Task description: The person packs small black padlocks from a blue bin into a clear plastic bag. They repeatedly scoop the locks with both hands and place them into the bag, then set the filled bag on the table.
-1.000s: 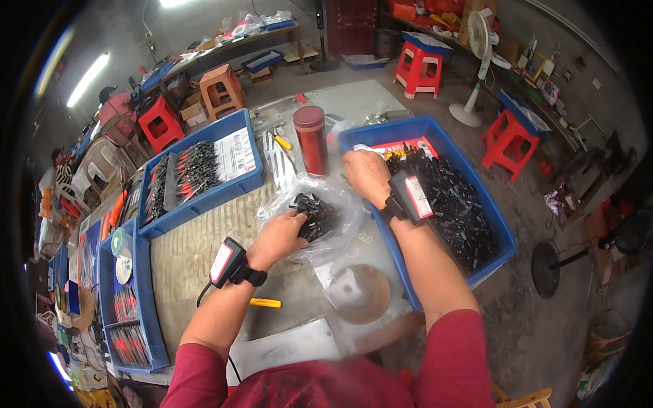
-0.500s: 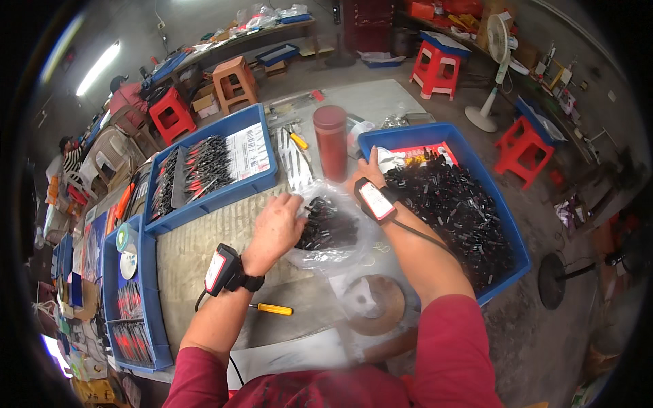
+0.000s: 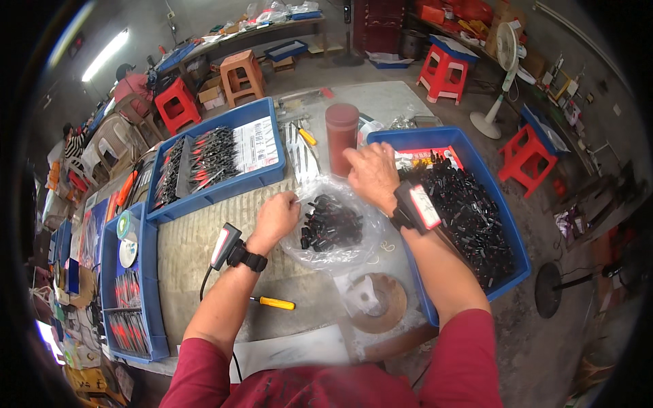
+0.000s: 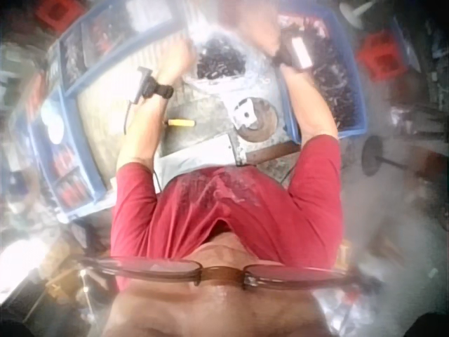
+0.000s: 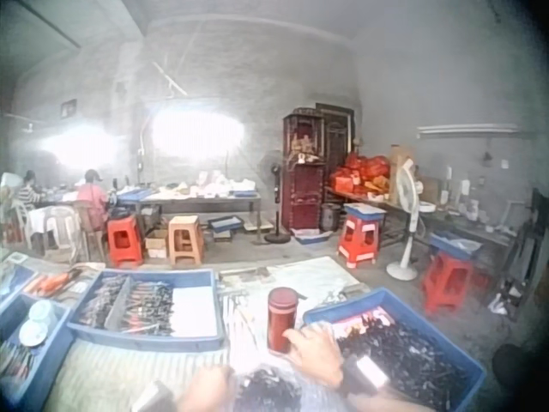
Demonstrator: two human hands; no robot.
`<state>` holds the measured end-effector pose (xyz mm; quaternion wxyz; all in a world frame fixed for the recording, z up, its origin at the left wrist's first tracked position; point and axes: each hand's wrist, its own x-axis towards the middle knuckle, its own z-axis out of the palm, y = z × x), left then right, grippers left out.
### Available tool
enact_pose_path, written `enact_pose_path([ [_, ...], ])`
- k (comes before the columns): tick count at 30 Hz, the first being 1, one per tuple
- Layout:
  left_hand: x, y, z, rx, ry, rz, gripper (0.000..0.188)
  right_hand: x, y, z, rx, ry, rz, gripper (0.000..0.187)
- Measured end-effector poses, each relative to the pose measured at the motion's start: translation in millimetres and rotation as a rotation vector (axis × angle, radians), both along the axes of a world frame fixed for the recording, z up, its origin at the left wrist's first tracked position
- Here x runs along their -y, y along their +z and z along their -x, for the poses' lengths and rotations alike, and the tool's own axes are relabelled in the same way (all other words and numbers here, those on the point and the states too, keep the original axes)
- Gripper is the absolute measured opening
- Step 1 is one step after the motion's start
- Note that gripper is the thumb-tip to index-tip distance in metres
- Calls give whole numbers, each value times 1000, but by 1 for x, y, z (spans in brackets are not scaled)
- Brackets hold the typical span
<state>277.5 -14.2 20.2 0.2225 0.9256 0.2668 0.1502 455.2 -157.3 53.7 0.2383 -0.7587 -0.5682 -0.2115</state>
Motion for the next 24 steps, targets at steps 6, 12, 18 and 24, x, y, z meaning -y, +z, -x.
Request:
enact_pose_path([
  [6, 4, 5, -4, 65, 5, 13, 17, 12, -6, 40, -131, 258, 446, 15],
  [12, 23, 9, 6, 217, -424, -422, 29, 18, -24, 30, -35, 18, 640, 11],
  [18, 35, 6, 8, -305, -451, -427, 45, 26, -34, 32, 88, -168, 618, 18],
  [24, 55, 17, 5, -460, -324, -484, 55, 38, -29, 34, 153, -213, 501, 16],
])
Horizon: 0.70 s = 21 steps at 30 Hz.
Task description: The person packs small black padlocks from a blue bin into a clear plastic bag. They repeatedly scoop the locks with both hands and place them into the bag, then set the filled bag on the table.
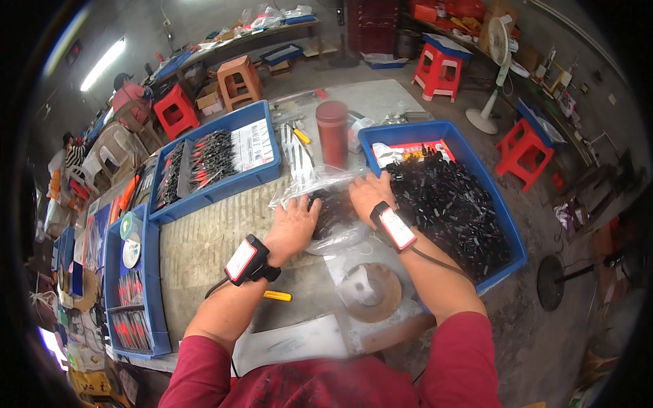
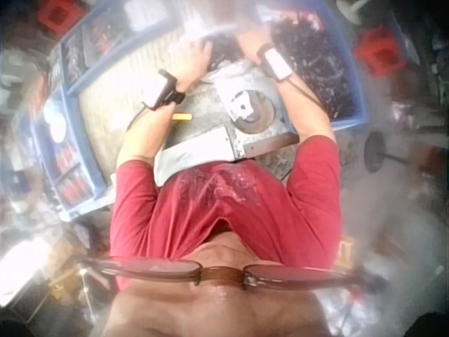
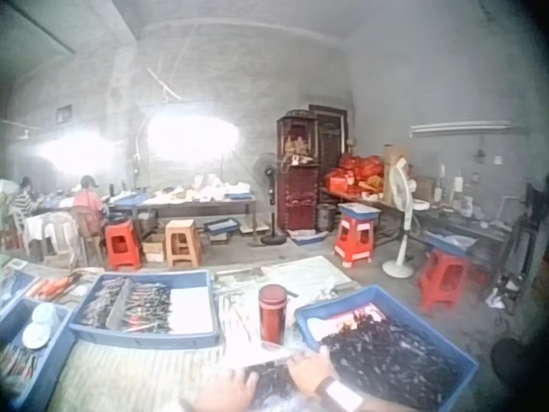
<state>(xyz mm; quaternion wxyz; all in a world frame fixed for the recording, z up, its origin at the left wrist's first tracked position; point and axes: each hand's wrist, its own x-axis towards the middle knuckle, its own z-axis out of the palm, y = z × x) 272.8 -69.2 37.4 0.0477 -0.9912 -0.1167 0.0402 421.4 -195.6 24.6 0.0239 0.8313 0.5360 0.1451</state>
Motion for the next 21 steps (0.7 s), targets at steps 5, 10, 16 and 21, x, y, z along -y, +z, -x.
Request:
enact_pose_path([
  [5, 16, 24, -2, 2, -58, 66, 50, 24, 24, 1, -167, 150, -168, 27],
  [10, 44, 43, -18, 505, -267, 556, 39, 72, 48, -36, -169, 132, -574, 22],
  [16, 91, 44, -71, 588, -531, 854, 41, 156, 39, -83, -286, -677, -399, 42],
  [21, 121, 30, -109, 284, -496, 708, 53, 188, 14, -86, -441, -800, -271, 56],
])
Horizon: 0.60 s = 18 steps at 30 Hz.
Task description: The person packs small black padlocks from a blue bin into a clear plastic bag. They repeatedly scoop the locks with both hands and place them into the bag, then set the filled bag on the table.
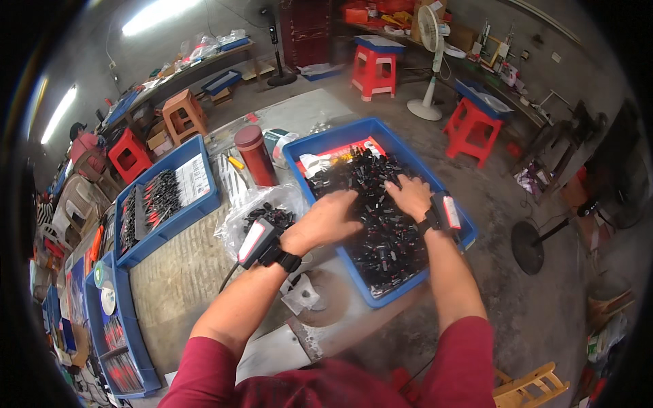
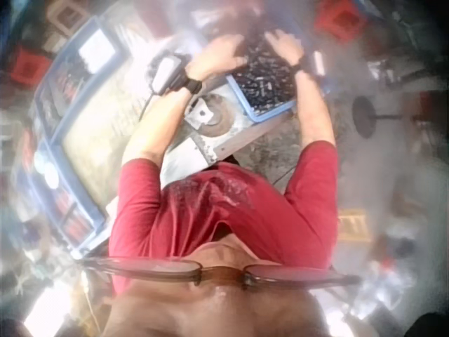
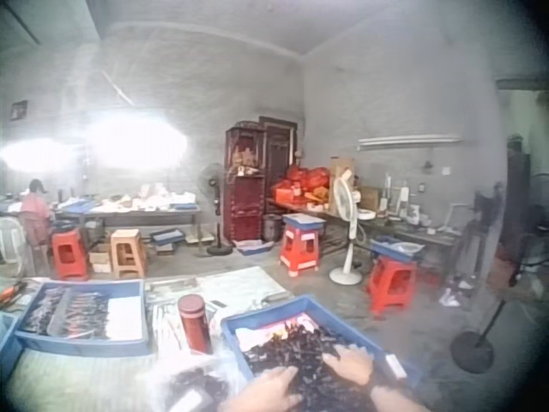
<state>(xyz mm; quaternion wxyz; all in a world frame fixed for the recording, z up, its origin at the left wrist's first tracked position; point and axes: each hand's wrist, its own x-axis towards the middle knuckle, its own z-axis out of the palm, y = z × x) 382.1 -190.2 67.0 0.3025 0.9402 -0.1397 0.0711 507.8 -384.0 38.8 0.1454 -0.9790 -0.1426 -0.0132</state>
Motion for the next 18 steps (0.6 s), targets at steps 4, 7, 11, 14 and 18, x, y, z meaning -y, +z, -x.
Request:
enact_pose_path([
  [4, 20, -8, -14, -255, 47, -176, 75, -10, -15, -6, -121, 14, 15, 71],
  [7, 30, -13, -22, -365, 65, -167, 87, -18, -20, -7, -233, 35, -99, 67],
  [11, 39, -22, -36, -483, 151, -47, 98, -19, -21, -6, -261, 122, -160, 62],
  [14, 43, -31, -44, -546, 222, 78, 98, -20, -25, -2, -272, 115, -256, 57],
  [18, 45, -41, -46, -466, 299, 297, 84, -25, -32, 0, -434, 129, -565, 46],
])
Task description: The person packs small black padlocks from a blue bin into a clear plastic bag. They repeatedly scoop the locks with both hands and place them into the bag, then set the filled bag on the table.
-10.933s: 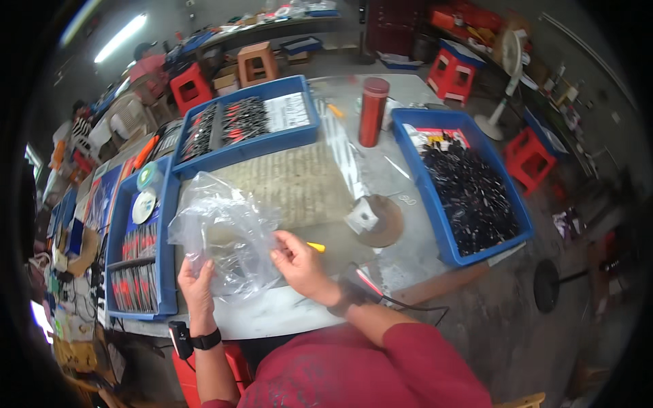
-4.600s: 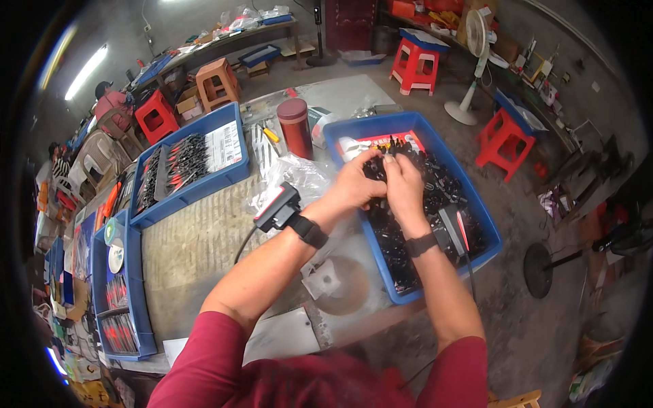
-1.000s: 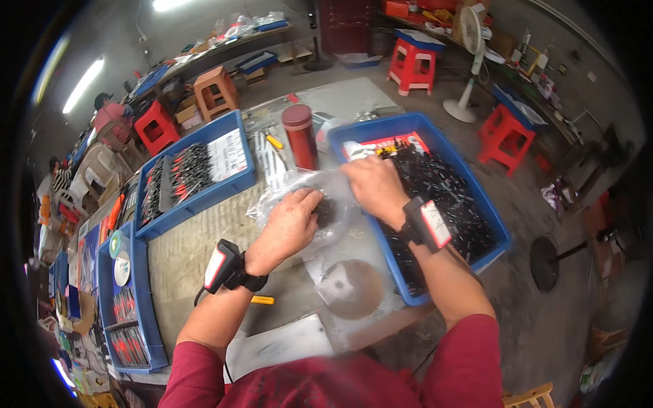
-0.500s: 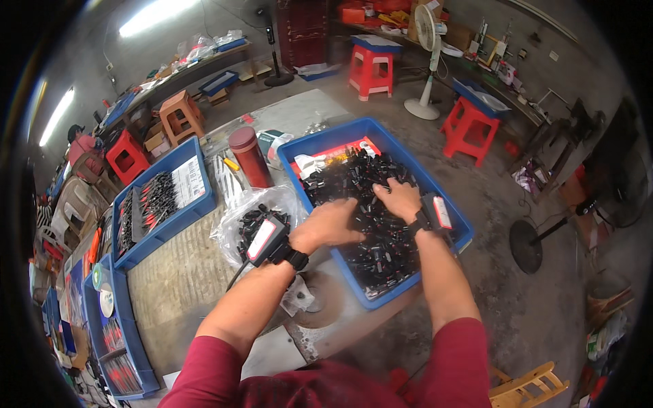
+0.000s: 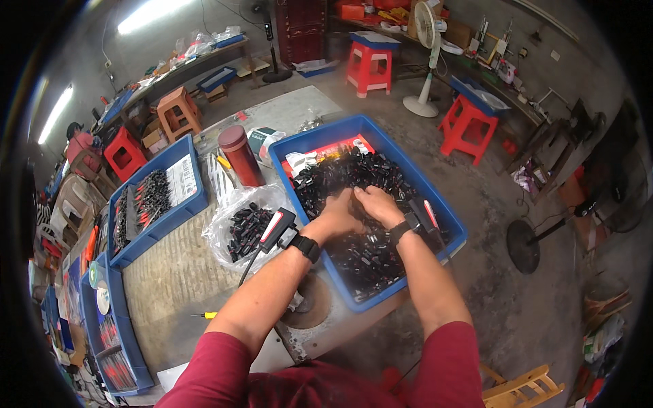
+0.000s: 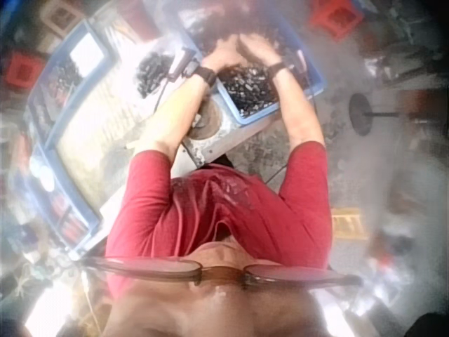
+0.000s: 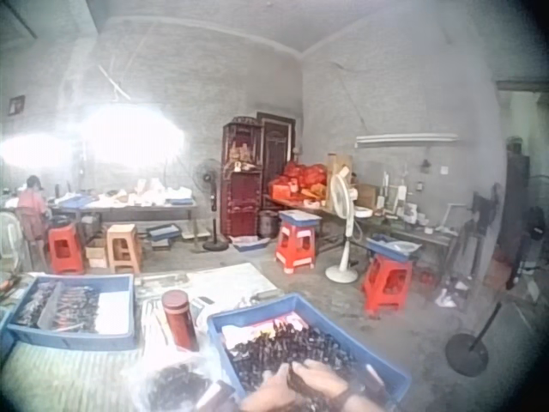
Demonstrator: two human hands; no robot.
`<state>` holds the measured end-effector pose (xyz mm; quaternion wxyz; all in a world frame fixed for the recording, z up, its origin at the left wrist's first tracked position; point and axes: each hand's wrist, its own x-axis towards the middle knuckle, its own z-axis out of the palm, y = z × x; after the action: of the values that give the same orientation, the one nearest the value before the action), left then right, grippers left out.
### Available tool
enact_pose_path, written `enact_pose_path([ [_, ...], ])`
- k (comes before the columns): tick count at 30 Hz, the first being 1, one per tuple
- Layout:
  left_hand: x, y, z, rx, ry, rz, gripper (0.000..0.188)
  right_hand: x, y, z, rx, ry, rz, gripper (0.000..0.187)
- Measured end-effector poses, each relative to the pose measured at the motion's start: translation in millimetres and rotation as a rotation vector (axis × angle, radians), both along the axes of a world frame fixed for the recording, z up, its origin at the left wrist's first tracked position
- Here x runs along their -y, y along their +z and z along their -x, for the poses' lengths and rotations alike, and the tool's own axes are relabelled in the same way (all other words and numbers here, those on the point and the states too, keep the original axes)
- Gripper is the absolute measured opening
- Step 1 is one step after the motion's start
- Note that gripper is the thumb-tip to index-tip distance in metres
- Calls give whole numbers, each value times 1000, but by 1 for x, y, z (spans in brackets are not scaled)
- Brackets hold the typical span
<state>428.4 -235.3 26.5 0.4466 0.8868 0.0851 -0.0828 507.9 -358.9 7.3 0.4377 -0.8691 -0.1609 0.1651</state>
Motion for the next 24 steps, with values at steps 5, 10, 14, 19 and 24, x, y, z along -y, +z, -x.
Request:
enact_pose_path([
  [5, -5, -8, -5, 41, 159, 410, 65, -7, 1, 12, -153, -146, -400, 34],
  [10, -5, -10, -11, 227, 193, 550, 69, -13, 18, 23, -87, -226, -703, 19],
  [14, -10, -1, -15, 232, 213, 584, 77, -18, 32, 24, -104, -254, -790, 19],
  [19, -17, 13, -9, 225, 215, 684, 76, -26, 41, 26, -98, -260, -772, 19],
  [24, -22, 26, -1, 235, 225, 708, 71, -36, 50, 27, -102, -223, -794, 16],
])
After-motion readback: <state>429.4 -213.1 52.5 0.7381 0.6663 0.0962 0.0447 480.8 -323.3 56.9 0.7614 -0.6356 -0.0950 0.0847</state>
